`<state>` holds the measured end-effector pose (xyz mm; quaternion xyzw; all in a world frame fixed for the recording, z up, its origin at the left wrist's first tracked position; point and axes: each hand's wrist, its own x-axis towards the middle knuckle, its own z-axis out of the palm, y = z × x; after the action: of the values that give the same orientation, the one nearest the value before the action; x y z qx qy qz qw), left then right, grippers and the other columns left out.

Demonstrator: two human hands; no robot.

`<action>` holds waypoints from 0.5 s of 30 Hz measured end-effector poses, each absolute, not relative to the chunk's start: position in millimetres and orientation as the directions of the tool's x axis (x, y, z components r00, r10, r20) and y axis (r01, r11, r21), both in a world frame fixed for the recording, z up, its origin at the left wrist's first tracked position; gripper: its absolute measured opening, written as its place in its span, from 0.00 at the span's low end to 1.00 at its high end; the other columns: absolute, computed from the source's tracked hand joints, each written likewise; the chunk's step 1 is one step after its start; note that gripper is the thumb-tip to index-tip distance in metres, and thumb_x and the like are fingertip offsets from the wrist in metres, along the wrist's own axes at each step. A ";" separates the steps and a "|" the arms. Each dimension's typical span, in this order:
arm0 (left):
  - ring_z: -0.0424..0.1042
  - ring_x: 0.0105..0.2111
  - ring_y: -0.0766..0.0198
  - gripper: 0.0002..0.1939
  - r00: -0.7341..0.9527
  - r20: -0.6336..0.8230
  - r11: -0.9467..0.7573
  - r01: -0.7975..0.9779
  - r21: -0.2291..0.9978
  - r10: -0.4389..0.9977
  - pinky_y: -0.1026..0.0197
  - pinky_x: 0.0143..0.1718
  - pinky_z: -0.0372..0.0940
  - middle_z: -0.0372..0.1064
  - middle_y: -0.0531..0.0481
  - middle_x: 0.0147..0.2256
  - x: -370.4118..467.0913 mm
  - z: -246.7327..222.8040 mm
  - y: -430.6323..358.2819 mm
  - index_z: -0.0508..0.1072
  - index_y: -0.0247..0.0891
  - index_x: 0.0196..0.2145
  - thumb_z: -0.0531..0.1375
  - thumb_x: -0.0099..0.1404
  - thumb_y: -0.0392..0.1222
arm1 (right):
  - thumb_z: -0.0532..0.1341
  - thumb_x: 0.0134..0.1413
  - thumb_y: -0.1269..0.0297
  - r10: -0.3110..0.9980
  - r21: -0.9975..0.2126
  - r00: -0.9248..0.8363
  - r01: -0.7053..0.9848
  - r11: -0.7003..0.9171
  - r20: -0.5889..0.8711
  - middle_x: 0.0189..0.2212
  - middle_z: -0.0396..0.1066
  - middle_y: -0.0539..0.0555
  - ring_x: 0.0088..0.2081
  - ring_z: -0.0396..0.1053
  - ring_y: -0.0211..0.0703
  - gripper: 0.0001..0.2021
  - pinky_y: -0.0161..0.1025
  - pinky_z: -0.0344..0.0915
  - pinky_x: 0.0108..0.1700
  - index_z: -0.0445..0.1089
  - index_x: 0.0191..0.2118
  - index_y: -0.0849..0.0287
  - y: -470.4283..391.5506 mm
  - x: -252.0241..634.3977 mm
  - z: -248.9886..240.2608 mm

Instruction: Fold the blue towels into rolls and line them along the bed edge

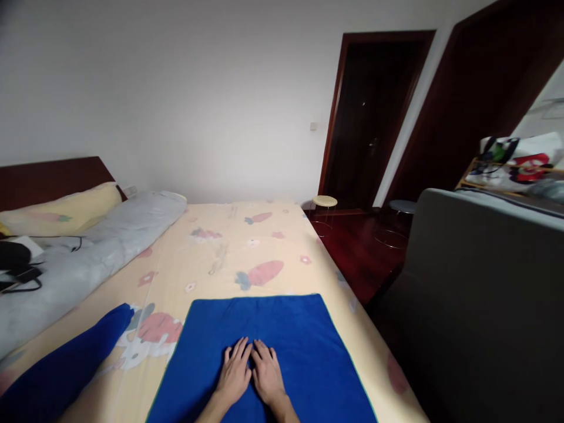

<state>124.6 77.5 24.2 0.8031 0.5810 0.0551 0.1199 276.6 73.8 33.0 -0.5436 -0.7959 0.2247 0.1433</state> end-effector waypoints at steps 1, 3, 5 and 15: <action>0.49 0.66 0.55 0.36 0.304 -0.037 -0.286 0.926 0.245 0.952 0.42 0.63 0.47 0.49 0.48 0.67 114.8 23.9 83.1 0.54 0.45 0.64 0.48 0.57 0.31 | 0.49 0.54 0.67 0.942 -0.489 -0.335 0.823 0.288 -0.011 0.66 0.53 0.53 0.66 0.49 0.47 0.29 0.53 0.46 0.65 0.57 0.63 0.50 79.2 291.3 31.7; 0.52 0.65 0.57 0.33 0.221 0.011 -0.218 0.955 0.202 0.975 0.44 0.61 0.51 0.51 0.49 0.66 79.6 23.4 90.4 0.56 0.47 0.63 0.47 0.60 0.33 | 0.48 0.56 0.63 0.978 -0.420 -0.205 0.886 0.198 0.028 0.65 0.55 0.55 0.65 0.51 0.48 0.26 0.54 0.49 0.64 0.60 0.61 0.51 87.3 338.3 24.2; 0.55 0.63 0.58 0.30 0.068 0.057 -0.076 0.986 0.149 0.996 0.46 0.59 0.54 0.54 0.49 0.65 31.8 23.1 91.3 0.58 0.47 0.62 0.45 0.63 0.35 | 0.46 0.59 0.58 0.996 -0.348 -0.008 0.937 0.039 0.089 0.63 0.57 0.57 0.64 0.54 0.50 0.24 0.56 0.52 0.61 0.62 0.60 0.51 90.8 399.0 12.0; 0.58 0.62 0.55 0.26 -0.107 0.142 0.094 0.991 0.097 0.984 0.43 0.58 0.56 0.58 0.47 0.63 -40.8 30.9 82.5 0.66 0.46 0.57 0.46 0.64 0.37 | 0.43 0.59 0.60 0.943 -0.258 0.244 0.949 -0.183 0.226 0.65 0.52 0.63 0.66 0.49 0.55 0.27 0.59 0.53 0.60 0.59 0.62 0.61 88.3 431.0 0.8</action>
<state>-40.8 82.5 30.9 0.6677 0.7394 0.0839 -0.0201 431.0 88.3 0.8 -0.7692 -0.6149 -0.0079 0.1739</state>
